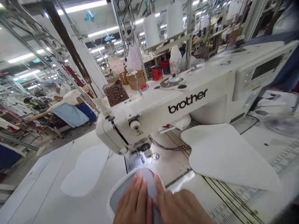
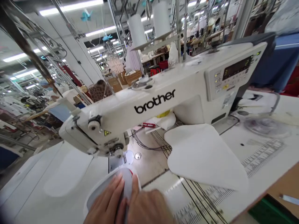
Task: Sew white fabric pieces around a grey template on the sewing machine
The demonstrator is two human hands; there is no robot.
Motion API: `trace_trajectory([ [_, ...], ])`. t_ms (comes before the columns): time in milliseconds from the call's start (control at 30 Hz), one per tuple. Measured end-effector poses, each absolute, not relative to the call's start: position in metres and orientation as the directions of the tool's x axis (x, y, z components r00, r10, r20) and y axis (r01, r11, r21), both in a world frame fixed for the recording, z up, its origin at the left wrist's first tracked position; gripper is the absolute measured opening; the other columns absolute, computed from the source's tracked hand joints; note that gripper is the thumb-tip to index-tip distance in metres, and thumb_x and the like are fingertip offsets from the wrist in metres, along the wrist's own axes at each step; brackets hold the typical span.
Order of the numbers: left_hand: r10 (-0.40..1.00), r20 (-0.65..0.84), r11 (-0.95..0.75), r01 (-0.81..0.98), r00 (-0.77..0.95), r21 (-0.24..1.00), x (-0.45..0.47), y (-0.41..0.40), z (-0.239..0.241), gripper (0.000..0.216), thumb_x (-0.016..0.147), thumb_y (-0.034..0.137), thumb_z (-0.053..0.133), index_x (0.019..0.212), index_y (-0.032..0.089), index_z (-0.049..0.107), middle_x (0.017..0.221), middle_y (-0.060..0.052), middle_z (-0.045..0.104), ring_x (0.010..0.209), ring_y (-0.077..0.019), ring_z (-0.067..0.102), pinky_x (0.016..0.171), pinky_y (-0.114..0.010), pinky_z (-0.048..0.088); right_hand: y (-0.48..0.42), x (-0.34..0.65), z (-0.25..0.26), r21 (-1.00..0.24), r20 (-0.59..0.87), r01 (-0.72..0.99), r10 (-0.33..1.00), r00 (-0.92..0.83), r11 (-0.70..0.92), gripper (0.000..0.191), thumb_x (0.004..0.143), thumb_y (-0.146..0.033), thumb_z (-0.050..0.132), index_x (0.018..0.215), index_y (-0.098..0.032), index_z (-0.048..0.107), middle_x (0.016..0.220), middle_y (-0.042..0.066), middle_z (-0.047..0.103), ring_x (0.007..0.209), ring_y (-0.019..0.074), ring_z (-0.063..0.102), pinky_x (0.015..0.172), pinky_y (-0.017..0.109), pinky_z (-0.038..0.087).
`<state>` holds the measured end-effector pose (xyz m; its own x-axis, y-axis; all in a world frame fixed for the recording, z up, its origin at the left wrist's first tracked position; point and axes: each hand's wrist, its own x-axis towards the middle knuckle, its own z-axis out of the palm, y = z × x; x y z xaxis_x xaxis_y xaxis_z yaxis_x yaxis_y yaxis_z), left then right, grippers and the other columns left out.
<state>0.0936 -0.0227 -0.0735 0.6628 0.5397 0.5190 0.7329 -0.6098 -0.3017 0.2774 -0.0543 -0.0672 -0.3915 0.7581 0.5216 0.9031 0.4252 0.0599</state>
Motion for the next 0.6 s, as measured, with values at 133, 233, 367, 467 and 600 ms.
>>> trace_trajectory([
  [133,0.624,0.476,-0.600,0.770,0.620,-0.217,0.106,-0.035,-0.054,0.035,0.095,0.024,0.041,0.123,0.008,0.056,0.123,-0.016,0.069,0.113,-0.0257,0.067,0.084,-0.037,0.060,-0.052,0.289,-0.048,0.074,0.319,0.864,0.809,-0.494,0.498,0.047,0.093,-0.036,0.060,0.119,0.003,0.059,0.052,0.002,0.061,0.041,0.0185,0.055,0.038,0.032,0.030],
  [233,0.694,0.452,-0.574,0.809,0.561,-0.124,0.113,-0.041,-0.047,0.035,0.097,0.023,0.039,0.125,0.009,0.054,0.124,-0.016,0.068,0.116,-0.0262,0.065,0.086,-0.041,0.059,-0.048,0.298,-0.035,0.018,0.186,0.836,0.820,-0.541,0.548,0.066,0.094,-0.049,0.059,0.132,0.004,0.050,0.061,0.006,0.068,0.050,0.0221,0.064,0.041,0.032,0.033],
  [367,0.729,0.420,-0.571,0.819,0.540,-0.061,0.116,-0.045,-0.043,0.032,0.098,0.022,0.040,0.124,0.012,0.056,0.128,-0.015,0.066,0.119,-0.0273,0.062,0.089,-0.044,0.057,-0.047,0.302,-0.028,-0.089,0.075,0.852,0.856,-0.511,0.516,0.079,0.087,-0.059,0.064,0.137,0.001,0.047,0.070,0.010,0.072,0.061,0.0259,0.069,0.046,0.030,0.037],
  [467,0.729,0.421,-0.578,0.815,0.539,-0.041,0.115,-0.046,-0.044,0.032,0.098,0.023,0.040,0.123,0.014,0.057,0.129,-0.015,0.065,0.119,-0.0275,0.062,0.090,-0.045,0.056,-0.051,0.299,-0.035,-0.142,0.134,0.869,0.879,-0.458,0.474,0.073,0.089,-0.057,0.061,0.134,-0.001,0.049,0.068,0.010,0.071,0.061,0.0257,0.069,0.048,0.029,0.037],
  [600,0.755,0.400,-0.564,0.826,0.519,-0.006,0.114,-0.047,-0.047,0.033,0.099,0.025,0.039,0.124,0.014,0.058,0.132,-0.014,0.063,0.122,-0.0284,0.060,0.092,-0.047,0.054,-0.061,0.302,-0.046,-0.197,0.182,0.873,0.891,-0.415,0.447,0.051,0.094,-0.049,0.059,0.124,-0.007,0.056,0.075,0.008,0.071,0.064,0.0246,0.069,0.050,0.029,0.037],
])
